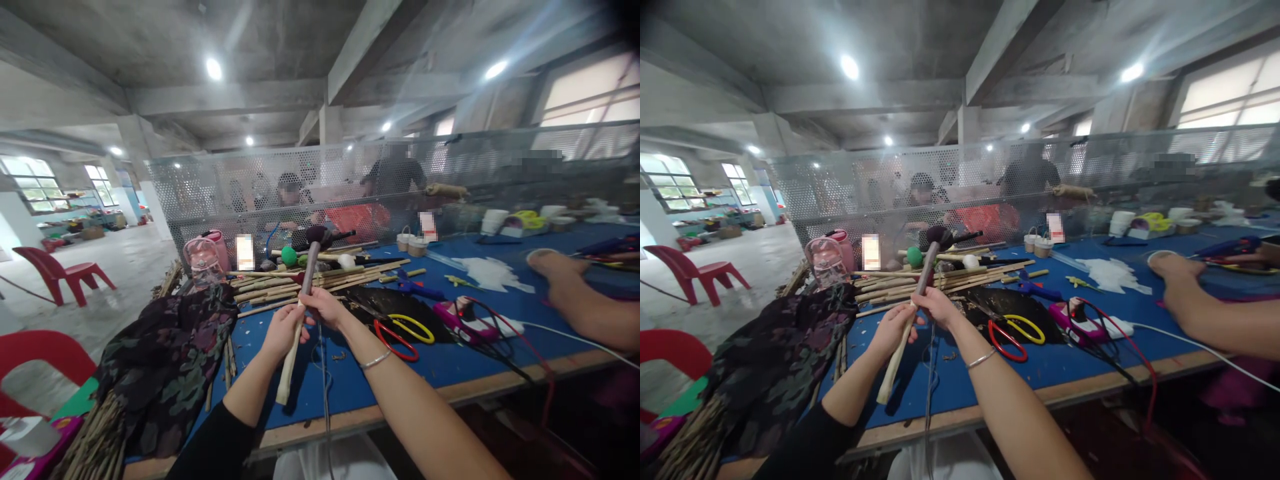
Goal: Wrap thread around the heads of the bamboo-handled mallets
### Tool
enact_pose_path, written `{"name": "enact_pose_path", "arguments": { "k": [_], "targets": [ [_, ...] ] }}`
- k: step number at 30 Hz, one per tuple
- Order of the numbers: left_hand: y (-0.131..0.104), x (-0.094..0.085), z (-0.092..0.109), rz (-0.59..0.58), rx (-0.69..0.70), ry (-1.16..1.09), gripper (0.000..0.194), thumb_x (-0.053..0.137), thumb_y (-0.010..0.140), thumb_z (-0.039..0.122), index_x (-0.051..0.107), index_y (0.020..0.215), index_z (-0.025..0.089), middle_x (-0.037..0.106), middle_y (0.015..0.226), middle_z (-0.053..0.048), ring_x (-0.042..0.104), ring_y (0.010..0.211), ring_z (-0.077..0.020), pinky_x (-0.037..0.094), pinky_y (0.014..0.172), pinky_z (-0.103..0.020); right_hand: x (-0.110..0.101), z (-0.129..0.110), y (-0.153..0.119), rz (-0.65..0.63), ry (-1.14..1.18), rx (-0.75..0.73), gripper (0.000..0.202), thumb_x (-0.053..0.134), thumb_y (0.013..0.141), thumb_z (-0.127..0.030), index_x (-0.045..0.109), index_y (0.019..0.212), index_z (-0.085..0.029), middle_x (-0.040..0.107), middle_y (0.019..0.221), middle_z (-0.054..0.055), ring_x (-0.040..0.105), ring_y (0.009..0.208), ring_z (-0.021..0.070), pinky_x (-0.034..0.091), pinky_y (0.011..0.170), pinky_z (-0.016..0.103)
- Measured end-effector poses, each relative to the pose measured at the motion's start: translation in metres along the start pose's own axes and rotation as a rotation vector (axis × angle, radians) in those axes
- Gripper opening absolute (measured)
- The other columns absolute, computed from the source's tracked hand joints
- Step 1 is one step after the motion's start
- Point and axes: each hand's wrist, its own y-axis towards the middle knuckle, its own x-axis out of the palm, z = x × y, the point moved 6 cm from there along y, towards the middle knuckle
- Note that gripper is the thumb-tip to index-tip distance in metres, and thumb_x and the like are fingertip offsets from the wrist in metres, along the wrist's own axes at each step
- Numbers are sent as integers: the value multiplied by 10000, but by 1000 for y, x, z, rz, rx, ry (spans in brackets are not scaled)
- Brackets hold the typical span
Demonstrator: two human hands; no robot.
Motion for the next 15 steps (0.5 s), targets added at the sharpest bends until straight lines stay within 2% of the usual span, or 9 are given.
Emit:
{"name": "enact_pose_path", "arguments": {
  "k": [3,5,7,11,13,15],
  "targets": [
    [-1,-2,-4,64,-1,110,316,521,740,429,507,875,143,585,659,-16,486,406,-73,382,368,-179,-3,3,1,34,-47,-14,375,714,601,-406,466,707,-147,468,512,-59,366,394,47,226,382,187],
    [-3,-6,-2,158,66,234,337,596,697,361,503,957,168,565,652,16,469,399,-67,367,358,-171,-5,7,4,44,-51,-22,390,723,585,-408,478,723,-138,509,568,-36,441,466,71,291,424,192],
    [-4,-9,2,223,127,320,367,632,667,304,504,990,184,541,631,38,453,386,-63,349,345,-168,-6,9,6,51,-58,-33,389,722,587,-406,486,734,-134,518,594,-30,450,486,72,306,436,191],
    [-5,-10,6,221,164,318,320,590,709,321,533,990,181,521,596,42,426,366,-57,316,330,-162,-4,5,4,-15,-62,-24,361,716,616,-370,500,793,-141,449,509,-77,288,359,22,170,350,178],
    [-3,-10,8,192,162,229,355,587,711,353,529,1012,174,520,590,42,410,364,-51,304,330,-159,-1,2,2,-82,-18,-8,362,709,627,-356,501,841,-152,444,499,-87,218,326,12,106,330,185],
    [-1,-8,8,143,130,100,387,592,696,386,522,1004,162,549,636,26,421,377,-49,316,342,-162,1,-1,0,-111,38,-15,343,694,642,-358,500,841,-157,464,512,-80,212,317,9,95,325,184]
  ]
}}
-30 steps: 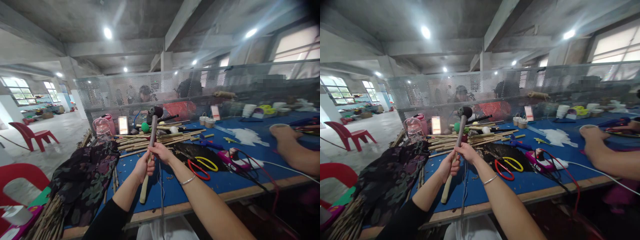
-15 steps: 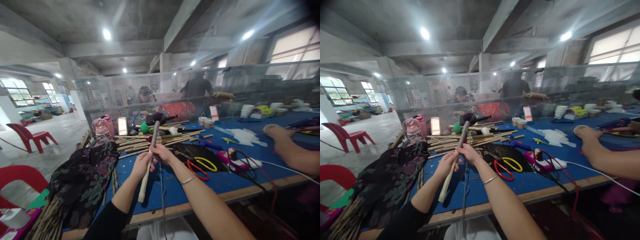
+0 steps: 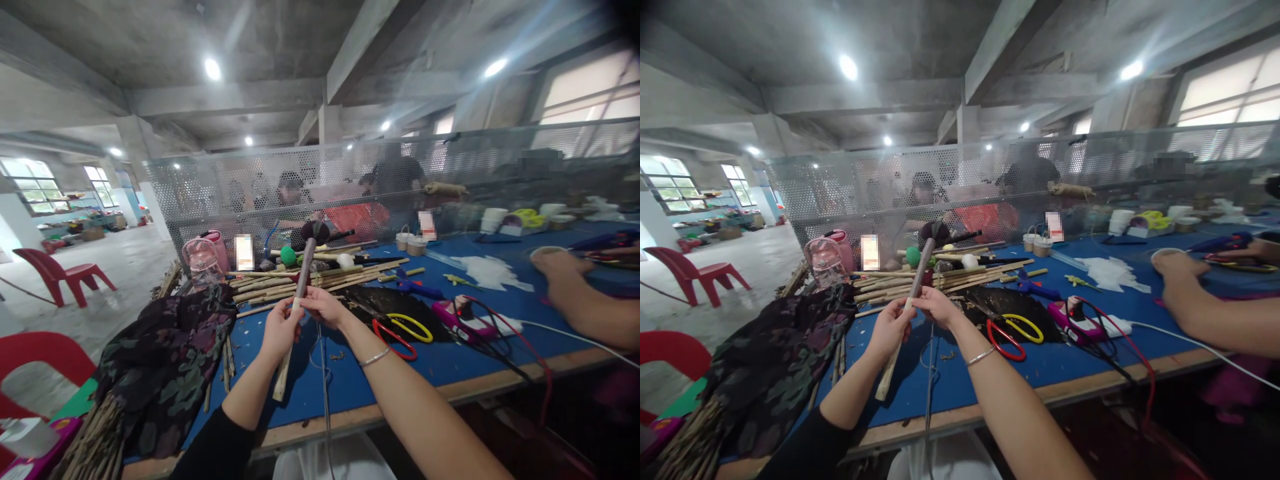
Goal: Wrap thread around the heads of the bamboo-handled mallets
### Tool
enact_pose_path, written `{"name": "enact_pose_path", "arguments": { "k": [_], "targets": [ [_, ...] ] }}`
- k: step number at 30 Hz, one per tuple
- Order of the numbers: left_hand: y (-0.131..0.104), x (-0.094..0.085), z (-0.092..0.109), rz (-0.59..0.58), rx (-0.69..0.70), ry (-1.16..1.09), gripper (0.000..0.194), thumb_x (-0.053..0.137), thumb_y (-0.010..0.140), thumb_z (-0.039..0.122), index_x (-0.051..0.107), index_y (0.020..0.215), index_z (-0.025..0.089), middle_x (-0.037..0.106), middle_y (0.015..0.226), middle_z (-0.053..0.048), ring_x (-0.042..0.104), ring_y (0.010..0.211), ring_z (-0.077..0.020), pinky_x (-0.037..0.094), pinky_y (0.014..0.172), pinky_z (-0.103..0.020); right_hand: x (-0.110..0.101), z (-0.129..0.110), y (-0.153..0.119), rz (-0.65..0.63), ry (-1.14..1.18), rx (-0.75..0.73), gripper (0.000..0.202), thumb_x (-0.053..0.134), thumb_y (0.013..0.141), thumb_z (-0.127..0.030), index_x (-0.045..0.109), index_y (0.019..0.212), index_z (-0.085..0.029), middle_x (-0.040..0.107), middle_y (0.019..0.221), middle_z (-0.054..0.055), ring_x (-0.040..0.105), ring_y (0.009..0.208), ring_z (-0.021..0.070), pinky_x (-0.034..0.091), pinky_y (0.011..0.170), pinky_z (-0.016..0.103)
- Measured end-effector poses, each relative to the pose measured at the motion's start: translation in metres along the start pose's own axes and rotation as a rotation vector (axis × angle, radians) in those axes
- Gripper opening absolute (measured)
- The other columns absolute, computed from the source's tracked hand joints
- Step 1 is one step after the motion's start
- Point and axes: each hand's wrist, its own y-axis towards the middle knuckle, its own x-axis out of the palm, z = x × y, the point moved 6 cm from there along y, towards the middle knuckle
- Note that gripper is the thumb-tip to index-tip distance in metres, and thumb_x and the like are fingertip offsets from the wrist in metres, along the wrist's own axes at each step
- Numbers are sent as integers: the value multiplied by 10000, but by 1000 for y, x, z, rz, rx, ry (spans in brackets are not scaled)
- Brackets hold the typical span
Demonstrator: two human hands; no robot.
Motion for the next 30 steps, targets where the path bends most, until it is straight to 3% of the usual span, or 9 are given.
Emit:
{"name": "enact_pose_path", "arguments": {
  "k": [3,6,10,12,18,21,23,27,30],
  "targets": [
    [1,5,-2,-81,-72,-120,373,572,688,435,529,918,145,594,730,-18,479,428,-67,372,389,-189,0,1,0,22,32,-3,293,661,668,-371,494,779,-157,467,490,-70,244,315,19,100,324,181],
    [-1,6,-6,-88,-101,-44,356,521,717,464,544,884,150,594,711,-23,513,492,-95,390,433,-203,-3,7,3,85,1,22,277,668,644,-353,493,718,-152,433,444,-78,253,311,26,121,325,180],
    [-3,-10,1,171,74,248,330,649,633,370,565,869,156,568,663,0,492,542,-97,381,503,-195,-6,10,6,157,-15,-9,277,710,559,-293,521,681,-132,536,556,-26,439,445,64,308,420,186],
    [-3,-14,4,247,127,298,293,687,594,338,569,787,152,561,631,3,489,546,-99,378,521,-197,-6,10,6,166,-33,-17,278,711,557,-295,536,692,-128,561,593,-11,474,490,80,338,453,195],
    [3,-2,-12,43,-77,-36,356,603,660,489,561,704,138,552,542,4,471,422,-87,367,435,-204,-2,2,0,118,16,35,290,660,651,-394,510,735,-161,355,404,-102,183,302,25,95,324,192],
    [1,4,-21,-34,-169,-109,371,551,696,507,562,712,137,585,587,-20,508,441,-98,390,444,-213,-2,2,0,122,2,38,295,672,639,-388,489,669,-159,393,426,-84,227,319,27,132,334,194],
    [3,4,-22,-27,-165,-27,342,555,698,482,561,744,143,589,611,-19,533,473,-112,396,455,-216,-6,5,2,164,-55,32,298,700,603,-356,487,614,-148,423,440,-67,296,355,36,196,364,192],
    [18,-5,-11,130,11,352,255,654,624,329,546,769,150,574,604,2,522,501,-108,366,476,-199,-14,15,9,200,-111,17,291,705,570,-354,540,614,-118,544,539,-5,448,470,78,307,453,200],
    [28,-2,-8,127,58,565,190,666,591,258,551,691,144,573,571,-3,511,501,-107,334,480,-195,-20,21,12,208,-129,10,309,694,580,-383,565,632,-107,575,576,18,487,513,96,334,488,209]
  ]
}}
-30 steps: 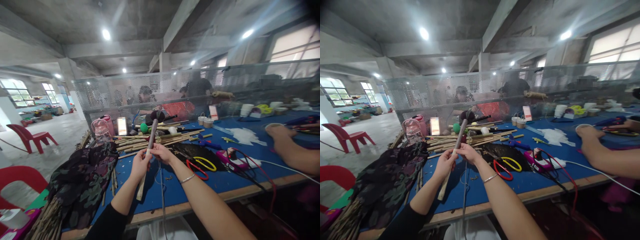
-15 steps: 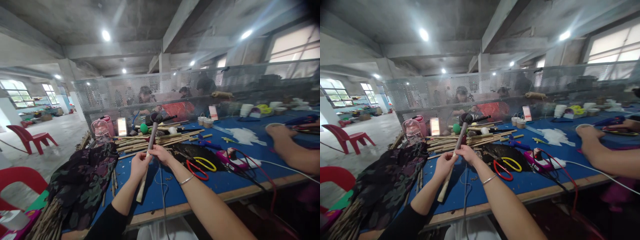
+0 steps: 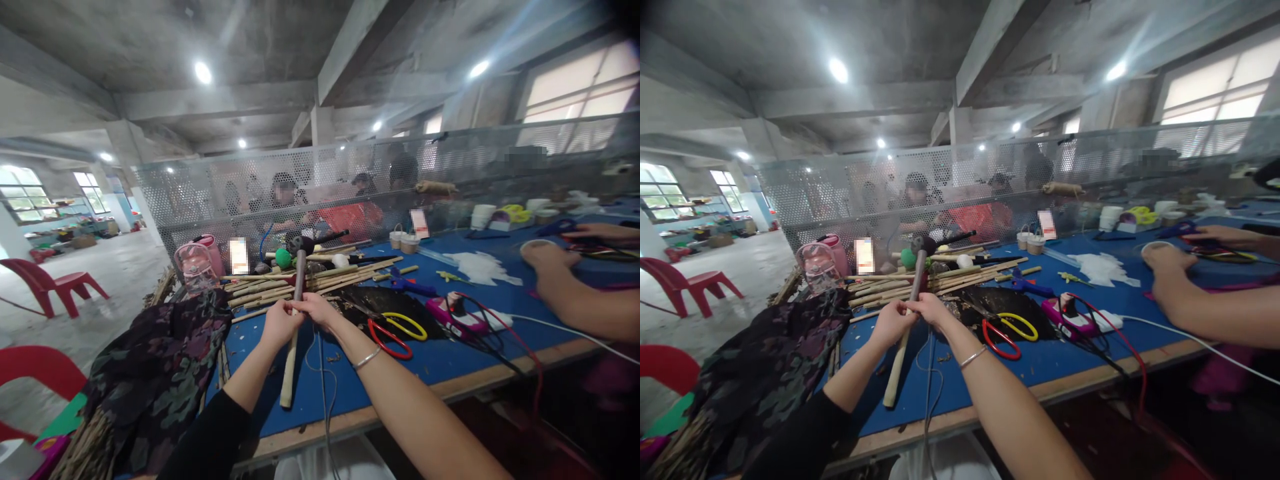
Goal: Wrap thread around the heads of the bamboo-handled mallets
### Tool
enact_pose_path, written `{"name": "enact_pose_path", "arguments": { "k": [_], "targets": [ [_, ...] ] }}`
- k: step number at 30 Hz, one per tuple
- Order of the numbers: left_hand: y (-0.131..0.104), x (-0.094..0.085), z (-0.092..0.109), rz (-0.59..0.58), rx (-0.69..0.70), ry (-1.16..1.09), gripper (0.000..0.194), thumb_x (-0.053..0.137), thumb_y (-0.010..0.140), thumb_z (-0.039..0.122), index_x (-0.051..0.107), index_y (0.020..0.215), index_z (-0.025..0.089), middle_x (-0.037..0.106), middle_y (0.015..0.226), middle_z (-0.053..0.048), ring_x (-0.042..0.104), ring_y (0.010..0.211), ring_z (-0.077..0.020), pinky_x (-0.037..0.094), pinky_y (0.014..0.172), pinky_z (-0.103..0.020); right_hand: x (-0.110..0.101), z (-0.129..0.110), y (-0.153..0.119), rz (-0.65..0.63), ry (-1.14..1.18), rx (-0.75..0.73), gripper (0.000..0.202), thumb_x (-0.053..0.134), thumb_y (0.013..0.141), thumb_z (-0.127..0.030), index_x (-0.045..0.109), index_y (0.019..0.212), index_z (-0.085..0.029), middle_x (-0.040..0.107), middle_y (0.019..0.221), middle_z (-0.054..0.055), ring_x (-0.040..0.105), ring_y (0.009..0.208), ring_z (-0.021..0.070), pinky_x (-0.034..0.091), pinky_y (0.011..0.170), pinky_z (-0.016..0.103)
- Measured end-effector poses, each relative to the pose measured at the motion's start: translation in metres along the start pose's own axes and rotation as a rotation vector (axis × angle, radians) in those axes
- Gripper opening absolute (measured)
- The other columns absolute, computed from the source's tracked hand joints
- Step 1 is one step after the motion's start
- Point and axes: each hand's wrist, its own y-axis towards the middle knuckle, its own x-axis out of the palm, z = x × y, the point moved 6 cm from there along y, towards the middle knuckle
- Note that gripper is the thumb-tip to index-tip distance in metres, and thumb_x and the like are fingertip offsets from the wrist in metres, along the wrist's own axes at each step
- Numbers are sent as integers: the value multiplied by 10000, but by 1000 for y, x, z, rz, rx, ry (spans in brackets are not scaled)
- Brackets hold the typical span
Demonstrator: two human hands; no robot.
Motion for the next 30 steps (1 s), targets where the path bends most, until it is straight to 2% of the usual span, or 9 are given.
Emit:
{"name": "enact_pose_path", "arguments": {
  "k": [5,10,14,17,20,23,25,27,30],
  "targets": [
    [-7,-4,0,58,-52,-26,170,633,634,288,567,691,142,582,519,-8,517,464,-114,344,479,-200,-3,9,1,25,-30,22,322,698,581,-399,563,616,-109,550,532,4,459,481,89,323,469,210],
    [-16,-12,3,55,-2,-93,253,607,670,376,644,689,127,627,578,-44,563,511,-136,374,488,-206,5,8,-1,30,22,-9,290,690,598,-363,551,649,-115,550,543,-4,460,475,82,334,454,202],
    [-15,-15,4,62,15,-185,303,606,673,404,676,760,122,645,615,-49,582,531,-139,395,491,-205,9,-1,-7,-16,113,27,247,664,618,-322,528,702,-134,439,449,-71,300,342,31,189,335,172],
    [-13,-11,-1,19,-80,-368,343,634,647,412,661,809,110,631,596,-42,568,498,-131,401,458,-201,10,-7,-11,-56,192,80,249,663,625,-312,498,725,-154,345,412,-108,169,305,14,63,304,175],
    [-14,-5,-4,-76,-184,-553,338,617,660,429,634,774,111,619,606,-35,544,473,-109,411,439,-196,12,-11,-13,-109,243,100,279,673,623,-333,493,746,-158,353,421,-106,158,309,12,39,304,171],
    [-16,1,-8,-187,-258,-596,354,549,708,460,619,752,116,628,647,-44,530,454,-102,401,406,-196,9,-8,-12,-81,193,127,288,672,621,-351,499,747,-157,359,405,-102,166,306,15,40,304,172],
    [-15,1,-11,-178,-230,-523,371,537,713,479,614,757,118,622,635,-42,522,443,-103,382,388,-194,4,-4,-11,-14,109,133,275,676,617,-345,494,698,-156,325,377,-110,169,296,18,59,300,178],
    [-14,-1,-10,-107,-120,-415,353,610,662,460,606,764,122,612,624,-29,514,448,-93,381,403,-183,1,-2,-11,33,27,134,269,680,613,-339,493,652,-150,328,366,-106,196,289,20,94,301,185],
    [-15,-4,-8,-19,-7,-321,333,709,571,345,594,796,128,607,653,-12,504,452,-73,388,419,-168,3,-3,-10,17,56,80,277,698,594,-330,518,664,-131,460,443,-59,311,334,30,181,329,181]
  ]
}}
